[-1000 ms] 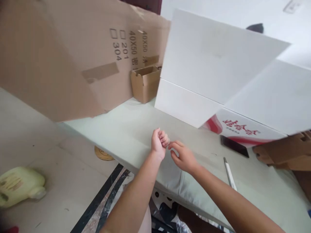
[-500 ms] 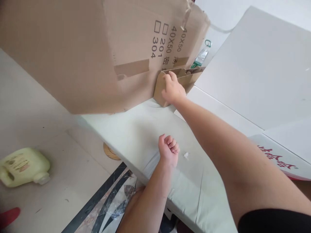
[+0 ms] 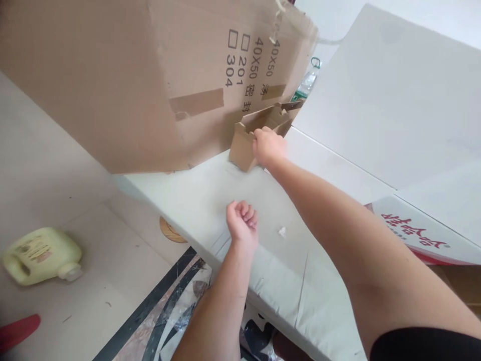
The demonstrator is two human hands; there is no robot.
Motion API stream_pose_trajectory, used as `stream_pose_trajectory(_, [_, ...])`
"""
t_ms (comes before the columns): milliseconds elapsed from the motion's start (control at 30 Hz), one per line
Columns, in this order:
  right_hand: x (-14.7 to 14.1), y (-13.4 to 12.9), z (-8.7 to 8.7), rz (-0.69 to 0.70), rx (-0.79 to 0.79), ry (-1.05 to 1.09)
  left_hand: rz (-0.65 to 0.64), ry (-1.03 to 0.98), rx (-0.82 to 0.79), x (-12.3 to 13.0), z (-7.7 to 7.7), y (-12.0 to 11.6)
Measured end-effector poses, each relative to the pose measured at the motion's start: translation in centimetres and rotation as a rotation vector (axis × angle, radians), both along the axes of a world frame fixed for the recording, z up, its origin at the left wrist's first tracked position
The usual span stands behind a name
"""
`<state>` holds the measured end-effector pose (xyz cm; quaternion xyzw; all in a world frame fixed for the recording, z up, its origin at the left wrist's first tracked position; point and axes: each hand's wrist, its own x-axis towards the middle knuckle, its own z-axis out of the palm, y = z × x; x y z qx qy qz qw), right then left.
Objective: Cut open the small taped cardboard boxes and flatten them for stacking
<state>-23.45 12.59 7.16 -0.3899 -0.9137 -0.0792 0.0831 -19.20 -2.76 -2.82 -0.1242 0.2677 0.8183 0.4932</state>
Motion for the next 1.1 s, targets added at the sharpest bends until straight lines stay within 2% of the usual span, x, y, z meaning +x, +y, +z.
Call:
stream_pose_trajectory(167, [5.2,-4.5,-0.3,0.014,-0.016,-0.074,0.319,0.152,-0.129,-1.1,0.4,-1.2])
stream_pose_trajectory(267, [10.0,-6.9,-1.0,-0.008,0.003,-0.124,0.403,0.242,-0.153,-0.7,0.4,-1.6])
stream_pose_trajectory(367, [16.2,-9.1,-1.8,0.021,0.103,-0.059,0.392,0.303,-0.145,0.5,0.4,-1.4])
stream_pose_trajectory(500, [25.2,-12.0,-2.5,0.058,0.312,0.094,0.311,0.339,-0.1,2.2,0.5,-0.7])
stream_pose_trajectory(600, [31.2,-13.8,-2.5,-0.024,0.376,0.159,0.238,0.387,-0.063,3.3,0.6,-0.2])
stream_pose_trajectory(700, [35.7,-15.3,-2.5,-0.16,0.389,0.195,0.165,0.466,-0.052,4.5,0.4,0.3])
stream_pose_trajectory(800, [38.3,-16.3,-2.8,-0.248,0.342,0.304,0.095,0.538,-0.068,6.2,0.0,0.8])
stream_pose_trajectory(900, [39.3,-16.9,-3.7,-0.265,0.236,0.519,0.023,0.637,-0.056,8.2,-0.7,1.2])
stream_pose_trajectory(1100, [39.6,-16.9,-5.3,-0.074,-0.043,0.796,-0.133,0.818,-0.017,11.8,-2.3,1.6])
